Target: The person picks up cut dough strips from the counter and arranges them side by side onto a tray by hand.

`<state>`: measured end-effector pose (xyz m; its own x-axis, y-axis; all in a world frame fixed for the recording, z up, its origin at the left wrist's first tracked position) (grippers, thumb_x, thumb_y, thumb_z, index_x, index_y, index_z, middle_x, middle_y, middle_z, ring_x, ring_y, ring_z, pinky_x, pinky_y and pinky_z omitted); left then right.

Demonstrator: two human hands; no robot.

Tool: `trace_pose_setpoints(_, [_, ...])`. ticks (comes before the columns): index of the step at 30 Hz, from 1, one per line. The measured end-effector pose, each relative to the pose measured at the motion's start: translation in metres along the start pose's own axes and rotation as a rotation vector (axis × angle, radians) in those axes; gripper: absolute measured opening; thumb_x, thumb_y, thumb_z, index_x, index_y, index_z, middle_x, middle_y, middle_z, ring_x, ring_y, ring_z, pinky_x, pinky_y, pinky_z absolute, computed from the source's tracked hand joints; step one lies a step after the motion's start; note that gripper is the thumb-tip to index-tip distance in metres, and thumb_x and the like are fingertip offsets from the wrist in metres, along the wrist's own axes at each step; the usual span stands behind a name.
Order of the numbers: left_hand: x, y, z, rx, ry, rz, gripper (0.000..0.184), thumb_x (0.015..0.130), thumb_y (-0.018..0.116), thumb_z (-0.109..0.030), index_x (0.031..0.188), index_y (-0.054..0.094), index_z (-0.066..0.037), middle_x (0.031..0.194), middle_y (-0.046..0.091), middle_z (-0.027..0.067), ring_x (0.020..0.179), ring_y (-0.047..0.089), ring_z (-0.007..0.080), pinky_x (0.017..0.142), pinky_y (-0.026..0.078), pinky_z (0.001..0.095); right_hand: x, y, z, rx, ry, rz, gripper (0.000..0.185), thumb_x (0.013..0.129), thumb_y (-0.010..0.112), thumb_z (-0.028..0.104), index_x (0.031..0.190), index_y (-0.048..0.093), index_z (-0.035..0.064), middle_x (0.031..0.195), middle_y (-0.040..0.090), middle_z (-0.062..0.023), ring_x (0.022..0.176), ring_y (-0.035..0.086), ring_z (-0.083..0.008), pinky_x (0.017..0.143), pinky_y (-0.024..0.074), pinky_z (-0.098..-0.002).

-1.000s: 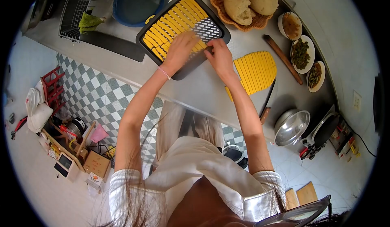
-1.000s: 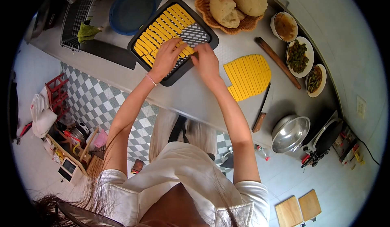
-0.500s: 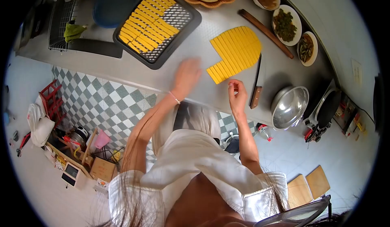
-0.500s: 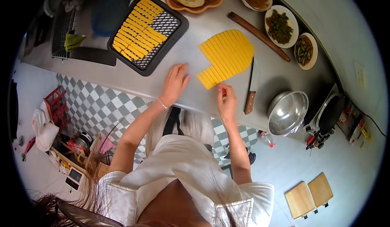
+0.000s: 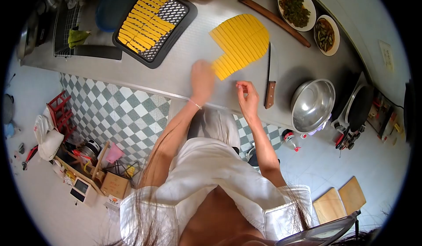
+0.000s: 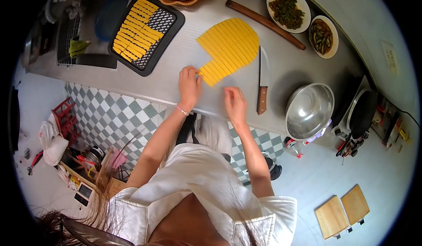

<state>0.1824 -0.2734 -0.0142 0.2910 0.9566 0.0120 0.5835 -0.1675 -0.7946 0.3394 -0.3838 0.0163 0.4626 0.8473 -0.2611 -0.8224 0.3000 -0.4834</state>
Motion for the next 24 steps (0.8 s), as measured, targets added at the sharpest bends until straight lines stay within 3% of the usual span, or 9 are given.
trace_pose_setpoints(2, [-0.001, 0.006, 0.003, 0.013, 0.007, 0.062, 0.020, 0.078, 0.069, -0.001, 0.094, 0.058, -0.004, 0.098, 0.058, 0.0120, 0.095, 0.055, 0.0324, 0.083, 0.046, 0.0408, 0.006, 0.004, 0.001, -0.018, -0.042, 0.009, 0.010, 0.091, 0.059, 0.004, 0.100, 0.062, 0.0026, 0.087, 0.062, -0.0107, 0.075, 0.062, -0.0232, 0.070, 0.0502, -0.0314])
trace_pose_setpoints(5, [-0.004, 0.009, 0.004, 0.025, 0.013, 0.099, 0.019, 0.078, 0.068, 0.000, 0.093, 0.057, -0.004, 0.094, 0.060, 0.0109, 0.090, 0.057, 0.0318, 0.079, 0.047, 0.0402, 0.022, 0.013, 0.012, -0.066, -0.139, 0.088, 0.018, 0.086, 0.061, 0.002, 0.103, 0.064, 0.0050, 0.096, 0.062, -0.0124, 0.089, 0.061, -0.0272, 0.078, 0.0497, -0.0339])
trace_pose_setpoints(8, [-0.017, 0.013, 0.000, 0.032, 0.084, 0.119, 0.019, 0.077, 0.068, 0.001, 0.093, 0.058, -0.005, 0.095, 0.061, 0.0112, 0.088, 0.059, 0.0317, 0.077, 0.048, 0.0405, 0.047, 0.024, 0.049, -0.242, -0.485, 0.218, 0.030, 0.078, 0.063, 0.002, 0.107, 0.065, 0.0085, 0.112, 0.060, -0.0115, 0.108, 0.055, -0.0304, 0.090, 0.0451, -0.0386])
trace_pose_setpoints(14, [-0.043, 0.000, -0.022, -0.021, 0.243, 0.144, 0.021, 0.077, 0.068, 0.002, 0.096, 0.061, -0.004, 0.096, 0.061, 0.0130, 0.090, 0.060, 0.0325, 0.077, 0.050, 0.0415, 0.061, 0.053, 0.047, -0.358, -0.773, 0.503, 0.037, 0.071, 0.068, 0.006, 0.107, 0.066, 0.0123, 0.126, 0.055, -0.0077, 0.120, 0.046, -0.0316, 0.098, 0.0384, -0.0425])
trace_pose_setpoints(18, [-0.052, -0.007, -0.031, -0.120, 0.348, 0.168, 0.023, 0.078, 0.067, 0.002, 0.100, 0.062, -0.002, 0.099, 0.062, 0.0134, 0.094, 0.060, 0.0326, 0.081, 0.050, 0.0413, 0.057, 0.051, 0.032, -0.348, -0.787, 0.502, 0.030, 0.070, 0.070, 0.008, 0.100, 0.067, 0.0111, 0.124, 0.057, -0.0078, 0.119, 0.048, -0.0313, 0.097, 0.0395, -0.0421])
trace_pose_setpoints(21, [-0.056, -0.031, -0.053, -0.162, 0.553, 0.091, 0.015, 0.081, 0.060, -0.005, 0.096, 0.062, -0.002, 0.101, 0.059, 0.0117, 0.091, 0.060, 0.0277, 0.077, 0.050, 0.0375, 0.035, 0.036, 0.032, -0.352, -0.715, 0.516, 0.025, 0.070, 0.071, 0.010, 0.095, 0.066, 0.0095, 0.117, 0.061, -0.0083, 0.117, 0.050, -0.0306, 0.097, 0.0400, -0.0429])
trace_pose_setpoints(24, [-0.045, -0.047, -0.046, -0.597, 0.183, 0.278, 0.017, 0.085, 0.063, -0.004, 0.102, 0.061, -0.002, 0.105, 0.058, 0.0098, 0.093, 0.060, 0.0280, 0.083, 0.050, 0.0349, 0.027, 0.029, 0.046, -0.310, -0.534, 0.585, 0.021, 0.073, 0.070, 0.010, 0.094, 0.066, 0.0078, 0.107, 0.065, -0.0097, 0.109, 0.056, -0.0295, 0.095, 0.0418, -0.0431])
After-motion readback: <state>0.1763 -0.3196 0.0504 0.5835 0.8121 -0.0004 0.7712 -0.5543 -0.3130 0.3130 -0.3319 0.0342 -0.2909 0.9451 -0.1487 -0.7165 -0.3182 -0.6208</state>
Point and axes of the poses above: each hand's wrist, its own x-axis towards the middle knuckle, its own y-axis out of the palm, z = x × y, the point moved 7 cm from there along x, towards the middle knuckle
